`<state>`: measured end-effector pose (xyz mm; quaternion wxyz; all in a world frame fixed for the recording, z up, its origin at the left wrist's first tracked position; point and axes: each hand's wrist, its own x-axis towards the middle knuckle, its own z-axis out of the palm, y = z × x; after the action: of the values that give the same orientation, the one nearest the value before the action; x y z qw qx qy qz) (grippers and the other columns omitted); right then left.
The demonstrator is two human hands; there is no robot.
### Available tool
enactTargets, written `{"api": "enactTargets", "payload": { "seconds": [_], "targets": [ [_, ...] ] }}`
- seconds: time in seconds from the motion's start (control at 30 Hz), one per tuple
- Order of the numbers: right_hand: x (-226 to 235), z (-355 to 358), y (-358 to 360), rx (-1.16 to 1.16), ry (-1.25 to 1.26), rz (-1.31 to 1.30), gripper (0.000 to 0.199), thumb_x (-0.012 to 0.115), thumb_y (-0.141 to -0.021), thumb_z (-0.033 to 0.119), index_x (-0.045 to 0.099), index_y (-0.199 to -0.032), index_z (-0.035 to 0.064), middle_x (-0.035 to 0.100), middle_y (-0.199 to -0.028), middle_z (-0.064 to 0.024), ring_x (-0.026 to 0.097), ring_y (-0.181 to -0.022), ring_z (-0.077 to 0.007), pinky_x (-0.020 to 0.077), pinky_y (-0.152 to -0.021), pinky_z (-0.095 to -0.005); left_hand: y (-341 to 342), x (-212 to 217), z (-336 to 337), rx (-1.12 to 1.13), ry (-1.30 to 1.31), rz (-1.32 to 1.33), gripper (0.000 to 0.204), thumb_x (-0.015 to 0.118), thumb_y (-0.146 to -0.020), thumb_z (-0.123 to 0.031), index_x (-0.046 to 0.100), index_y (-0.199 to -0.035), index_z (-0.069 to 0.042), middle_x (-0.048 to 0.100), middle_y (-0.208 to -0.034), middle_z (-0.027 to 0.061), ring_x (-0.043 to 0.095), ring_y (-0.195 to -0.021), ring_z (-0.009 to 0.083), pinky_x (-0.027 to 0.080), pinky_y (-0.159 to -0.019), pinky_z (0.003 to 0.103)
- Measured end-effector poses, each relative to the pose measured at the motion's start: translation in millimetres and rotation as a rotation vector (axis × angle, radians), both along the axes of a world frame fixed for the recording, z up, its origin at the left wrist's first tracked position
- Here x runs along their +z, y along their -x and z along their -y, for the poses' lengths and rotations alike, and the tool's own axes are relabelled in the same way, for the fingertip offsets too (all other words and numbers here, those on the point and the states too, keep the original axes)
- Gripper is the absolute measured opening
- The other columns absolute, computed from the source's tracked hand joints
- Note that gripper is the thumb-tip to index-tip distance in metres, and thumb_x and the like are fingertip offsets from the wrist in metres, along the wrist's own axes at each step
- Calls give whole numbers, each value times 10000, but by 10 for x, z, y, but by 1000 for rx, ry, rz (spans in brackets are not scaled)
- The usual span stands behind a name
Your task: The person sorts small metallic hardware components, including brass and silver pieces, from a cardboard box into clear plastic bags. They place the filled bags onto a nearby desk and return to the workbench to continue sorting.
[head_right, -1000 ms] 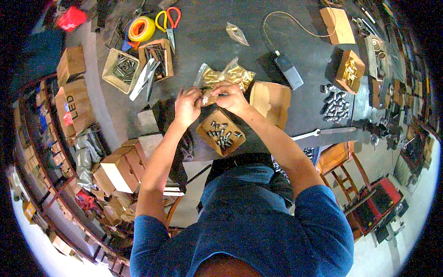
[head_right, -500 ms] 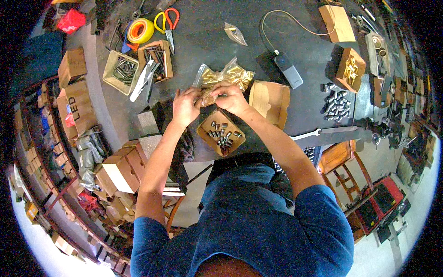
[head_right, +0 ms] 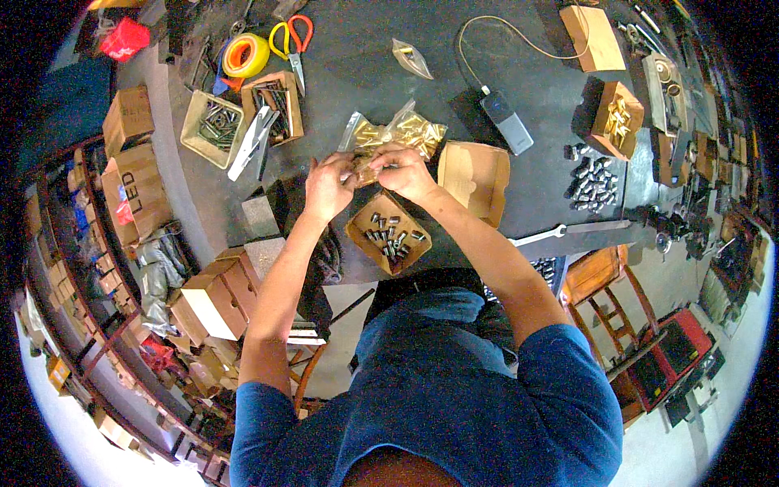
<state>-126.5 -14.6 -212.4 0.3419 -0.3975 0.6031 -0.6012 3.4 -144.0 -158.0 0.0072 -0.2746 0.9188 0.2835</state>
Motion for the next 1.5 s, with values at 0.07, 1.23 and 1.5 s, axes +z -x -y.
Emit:
{"api": "enactTargets", "payload": {
  "seconds": [0.07, 1.23, 1.5],
  "targets": [
    [1, 2, -9, 4, -8, 39, 188, 625, -605, -7, 657, -789, 8, 618, -889, -112, 608, -837, -233, 468, -740, -299, 18, -8, -8, 9, -15, -9, 91, 589, -709, -49, 641, -783, -60, 628, -977, 15, 574, -961, 238, 322, -982, 528],
    [109, -15, 0, 23, 41, -215, 259, 627, -533, 39, 649, -791, 55, 608, -907, -102, 563, -886, -275, 440, -786, -343, 97, 33, -96, -16, -22, -71, 98, 591, -697, -35, 626, -787, -47, 617, -891, 54, 580, -891, 270, 336, -975, 506],
    [110, -28, -9, 15, -11, -236, 220, 642, -528, 60, 653, -747, 54, 603, -881, -96, 557, -866, -269, 437, -776, -343, 136, 87, -129, -18, -7, -9, 109, 588, -699, -37, 599, -805, -59, 607, -860, 66, 580, -872, 282, 321, -984, 511]
  ]
}}
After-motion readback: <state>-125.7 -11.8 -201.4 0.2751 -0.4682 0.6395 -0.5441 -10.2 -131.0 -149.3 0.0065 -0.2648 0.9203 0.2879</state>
